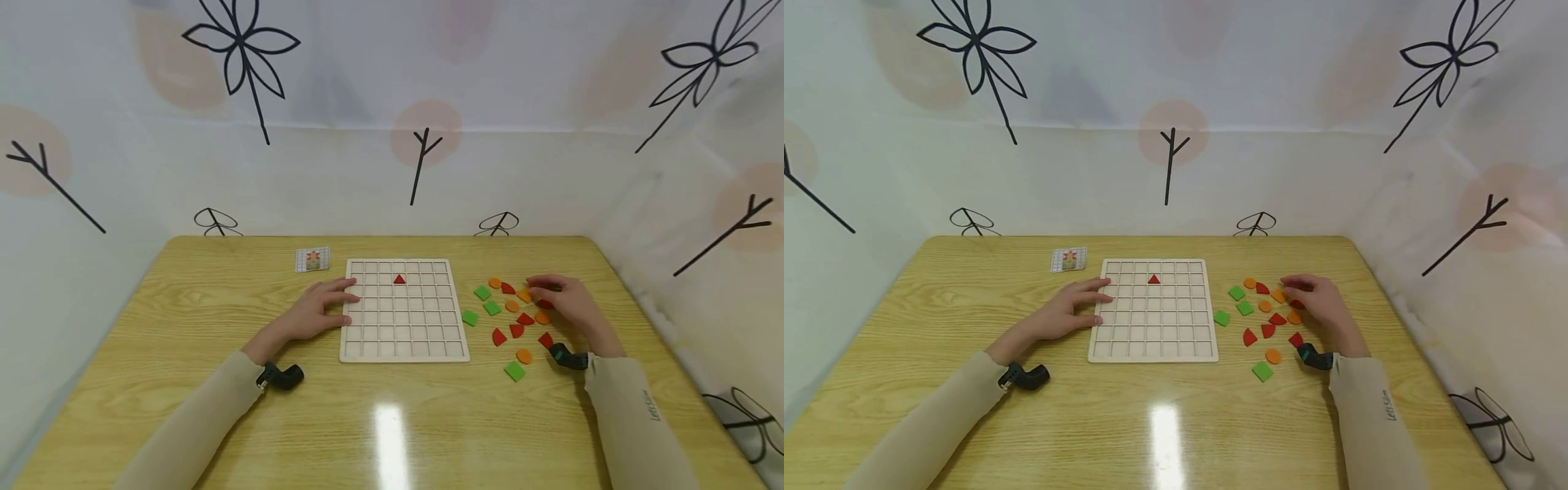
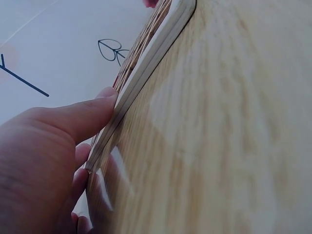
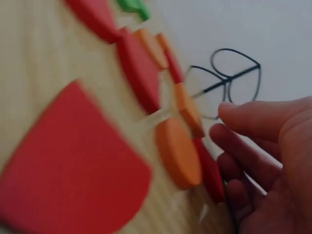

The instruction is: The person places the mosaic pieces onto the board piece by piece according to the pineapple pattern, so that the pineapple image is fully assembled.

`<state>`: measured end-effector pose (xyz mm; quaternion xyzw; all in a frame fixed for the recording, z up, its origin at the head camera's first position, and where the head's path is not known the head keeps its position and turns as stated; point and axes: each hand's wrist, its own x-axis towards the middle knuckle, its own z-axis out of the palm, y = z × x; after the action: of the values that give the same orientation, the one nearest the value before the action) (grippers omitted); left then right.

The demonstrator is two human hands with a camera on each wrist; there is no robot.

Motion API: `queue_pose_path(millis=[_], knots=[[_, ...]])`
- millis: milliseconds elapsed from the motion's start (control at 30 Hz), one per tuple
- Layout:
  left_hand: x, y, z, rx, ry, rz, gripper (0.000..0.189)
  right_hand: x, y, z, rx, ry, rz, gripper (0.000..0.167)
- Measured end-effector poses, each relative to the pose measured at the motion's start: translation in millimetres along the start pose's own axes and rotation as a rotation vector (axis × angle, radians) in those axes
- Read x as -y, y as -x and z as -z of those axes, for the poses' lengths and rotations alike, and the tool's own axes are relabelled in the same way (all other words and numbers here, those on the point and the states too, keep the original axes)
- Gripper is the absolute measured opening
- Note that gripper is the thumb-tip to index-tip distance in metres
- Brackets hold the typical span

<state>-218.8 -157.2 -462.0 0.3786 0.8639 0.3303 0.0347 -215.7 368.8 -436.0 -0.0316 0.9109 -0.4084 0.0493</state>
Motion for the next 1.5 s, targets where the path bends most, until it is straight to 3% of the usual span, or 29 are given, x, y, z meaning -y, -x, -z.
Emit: queue_pose_path(millis=[500,733,1200,1500], knots=[[2.6,1.4,0.9,0.004,0.011,0.015,0.042,5,-7.4,0,0.137,0.012,0.004,0.049],[3.4,2.4,0.5,-0.005,0.01,0.011,0.042,5,-9.5,-1,0.122,0.027,-0.015,0.049],[-1.7,0.7,1.6,-0.007,0.025,-0.009,0.041,0,-5.2,5,0.033,-0.065,-0.061,0.04],[-0.5,1.2,-0.6,-0.019,0.011,-0.027,0.041,36,-7.3,-10,-0.039,-0.102,0.023,0.036]])
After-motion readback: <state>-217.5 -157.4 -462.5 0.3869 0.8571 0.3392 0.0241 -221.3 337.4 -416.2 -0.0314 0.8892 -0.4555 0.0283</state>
